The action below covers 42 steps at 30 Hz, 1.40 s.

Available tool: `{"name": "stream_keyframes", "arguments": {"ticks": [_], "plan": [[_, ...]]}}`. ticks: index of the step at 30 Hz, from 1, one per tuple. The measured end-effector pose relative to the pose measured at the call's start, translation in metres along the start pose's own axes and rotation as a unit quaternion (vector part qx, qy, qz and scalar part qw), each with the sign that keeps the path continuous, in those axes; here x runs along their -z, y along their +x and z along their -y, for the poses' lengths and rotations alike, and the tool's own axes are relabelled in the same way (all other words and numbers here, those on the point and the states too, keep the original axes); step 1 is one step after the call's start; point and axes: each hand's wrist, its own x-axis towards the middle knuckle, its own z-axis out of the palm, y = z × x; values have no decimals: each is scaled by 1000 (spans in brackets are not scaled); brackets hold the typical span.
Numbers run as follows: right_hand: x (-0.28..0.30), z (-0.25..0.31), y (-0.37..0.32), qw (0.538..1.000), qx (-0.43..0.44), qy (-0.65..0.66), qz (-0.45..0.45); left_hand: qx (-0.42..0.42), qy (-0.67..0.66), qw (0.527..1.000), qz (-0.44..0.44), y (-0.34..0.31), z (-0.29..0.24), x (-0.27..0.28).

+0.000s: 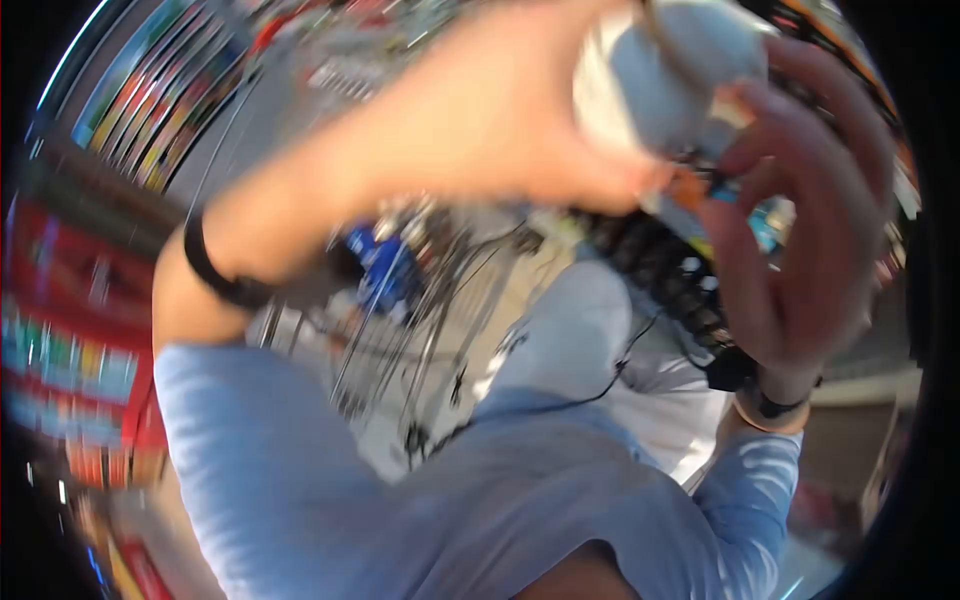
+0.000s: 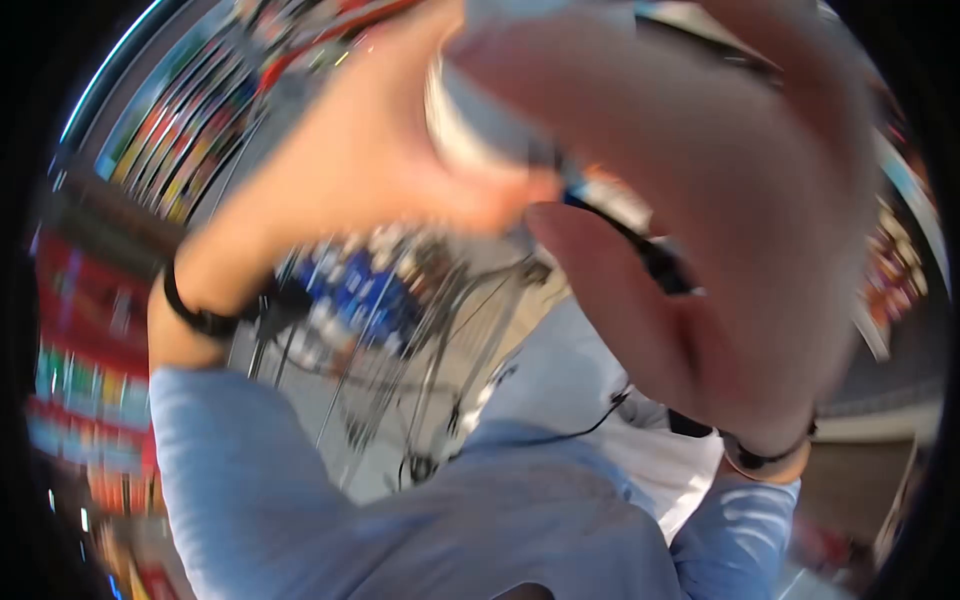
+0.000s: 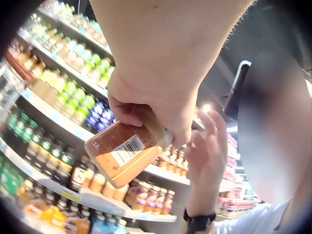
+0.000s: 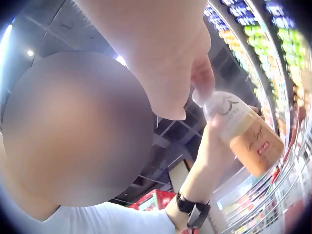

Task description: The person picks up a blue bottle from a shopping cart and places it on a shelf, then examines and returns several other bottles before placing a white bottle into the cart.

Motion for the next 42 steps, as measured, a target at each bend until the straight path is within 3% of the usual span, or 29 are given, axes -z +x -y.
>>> {"name": "stream_keyframes", "arguments": {"ticks": [1, 4, 6, 9, 11, 12, 14, 16, 17, 19, 22, 23, 24, 25, 26, 31, 42], "plan": [[-6, 6, 0, 999, -17, 25, 39, 27, -14, 1000, -9, -11, 14, 22], [-46, 4, -1, 982, 81, 124, 117, 149, -63, 985, -66, -51, 46, 94], [-59, 16, -8, 965, 131, 171, 147, 233, 6, 961, -146, -88, 59, 141], [-82, 34, -17, 950, 181, 224, 124, 307, 141, 909, -246, -172, 52, 202], [-93, 43, -19, 937, 196, 267, 115, 450, 198, 822, -287, -260, 92, 256], [-97, 44, -17, 933, 199, 279, 111, 481, 173, 829, -228, -273, 82, 244], [-105, 46, -14, 925, 206, 301, 102, 542, 126, 792, -251, -320, 100, 230], [-111, 49, -16, 918, 211, 315, 112, 538, 133, 804, -217, -354, 106, 197], [-115, 51, -18, 917, 216, 318, 110, 592, 99, 776, -194, -355, 99, 177], [-121, 56, -21, 915, 217, 319, 120, 635, 27, 767, -93, -369, 102, 156], [-128, 68, -26, 917, 198, 316, 143, 616, -53, 781, -92, -397, 115, 108], [-131, 72, -26, 909, 204, 329, 153, 633, -91, 764, -79, -417, 126, 90], [-135, 74, -27, 909, 207, 329, 151, 614, -75, 784, -50, -422, 128, 71], [-140, 77, -27, 909, 211, 328, 149, 664, -54, 746, 5, -389, 107, 58], [-144, 80, -27, 908, 215, 327, 147, 605, -105, 789, -18, -426, 127, 33], [-158, 89, -30, 902, 203, 342, 167, 646, -132, 737, 144, -445, 132, -25], [-171, 86, -30, 909, 183, 332, 175, 630, -140, 600, 473, -455, 119, -50]]}}
